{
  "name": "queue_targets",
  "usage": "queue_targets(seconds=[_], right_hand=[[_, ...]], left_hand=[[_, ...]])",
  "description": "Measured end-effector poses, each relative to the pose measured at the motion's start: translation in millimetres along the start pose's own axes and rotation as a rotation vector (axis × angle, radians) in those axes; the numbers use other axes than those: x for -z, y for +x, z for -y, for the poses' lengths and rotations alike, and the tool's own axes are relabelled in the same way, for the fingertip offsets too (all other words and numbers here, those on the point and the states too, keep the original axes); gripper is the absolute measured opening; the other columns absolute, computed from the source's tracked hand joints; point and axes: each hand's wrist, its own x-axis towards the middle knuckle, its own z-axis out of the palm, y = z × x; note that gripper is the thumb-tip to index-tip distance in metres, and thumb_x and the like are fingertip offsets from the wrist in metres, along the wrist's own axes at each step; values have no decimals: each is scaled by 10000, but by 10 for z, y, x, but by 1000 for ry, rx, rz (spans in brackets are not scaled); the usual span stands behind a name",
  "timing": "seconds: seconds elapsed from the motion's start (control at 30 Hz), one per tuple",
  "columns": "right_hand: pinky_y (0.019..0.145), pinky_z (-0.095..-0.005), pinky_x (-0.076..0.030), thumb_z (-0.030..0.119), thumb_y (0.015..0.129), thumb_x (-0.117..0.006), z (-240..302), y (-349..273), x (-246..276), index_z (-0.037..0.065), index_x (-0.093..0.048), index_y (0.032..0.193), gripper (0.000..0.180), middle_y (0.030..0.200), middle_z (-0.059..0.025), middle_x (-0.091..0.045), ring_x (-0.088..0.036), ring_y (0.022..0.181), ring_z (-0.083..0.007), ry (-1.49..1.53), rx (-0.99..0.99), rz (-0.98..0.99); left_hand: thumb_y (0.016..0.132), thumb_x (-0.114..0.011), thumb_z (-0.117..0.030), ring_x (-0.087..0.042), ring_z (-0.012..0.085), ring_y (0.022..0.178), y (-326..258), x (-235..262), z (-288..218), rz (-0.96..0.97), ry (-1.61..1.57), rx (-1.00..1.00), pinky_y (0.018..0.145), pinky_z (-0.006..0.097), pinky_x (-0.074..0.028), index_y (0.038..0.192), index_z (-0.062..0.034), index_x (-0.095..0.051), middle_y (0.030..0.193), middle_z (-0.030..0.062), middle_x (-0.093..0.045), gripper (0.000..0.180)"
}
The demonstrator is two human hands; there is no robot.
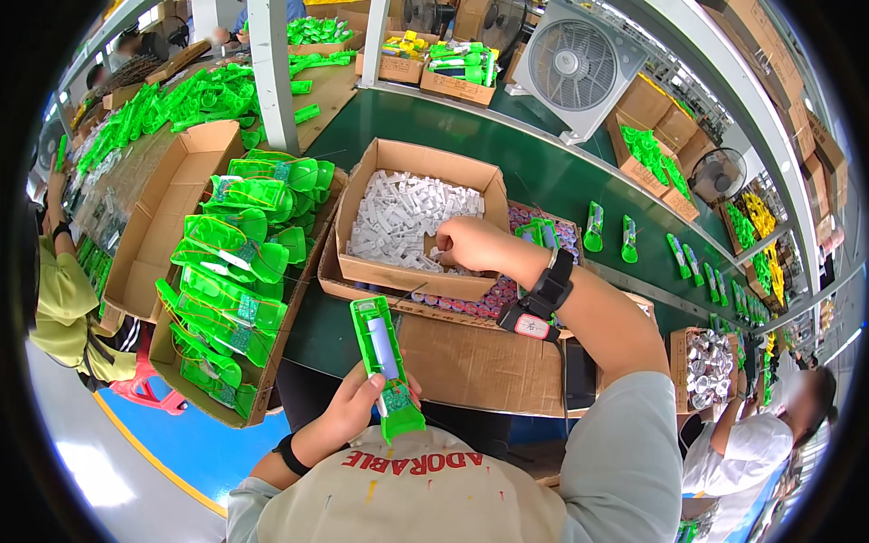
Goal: Assembling green plastic handheld devices by inserting batteries and internal components.
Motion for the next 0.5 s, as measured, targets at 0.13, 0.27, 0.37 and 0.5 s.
queue_targets(seconds=[0.13,0.27,0.37,0.5], right_hand=[[608,-352,-455,167,685,-660,-37,2,-11,5,-602,813,214,755,-142,-610,-593,698,-271,117,-57,-35],[617,-363,-455,160,704,-619,-10,3,-9,5,-600,825,198,777,-154,-609,-591,706,-290,46,-72,-91],[631,-379,-454,162,712,-601,-32,13,-13,8,-598,835,197,789,-165,-608,-589,718,-305,30,-30,-176],[671,-376,-450,144,701,-615,-95,27,0,24,-599,836,182,828,-149,-599,-578,750,-299,59,34,-247]], left_hand=[[912,-360,-340,-574,248,868,-8,12,10,-18,7,-2,769,357,-466,1251,28,-241,960,180,-535,514],[913,-358,-332,-574,249,870,-15,18,3,-24,15,-1,770,356,-466,1247,29,-248,962,181,-536,504],[910,-359,-331,-576,246,866,-21,12,-2,-37,8,4,771,353,-466,1244,30,-256,959,181,-539,502],[895,-378,-360,-579,245,858,-19,14,-40,-52,-12,10,745,355,-477,1238,30,-267,936,178,-544,531]])
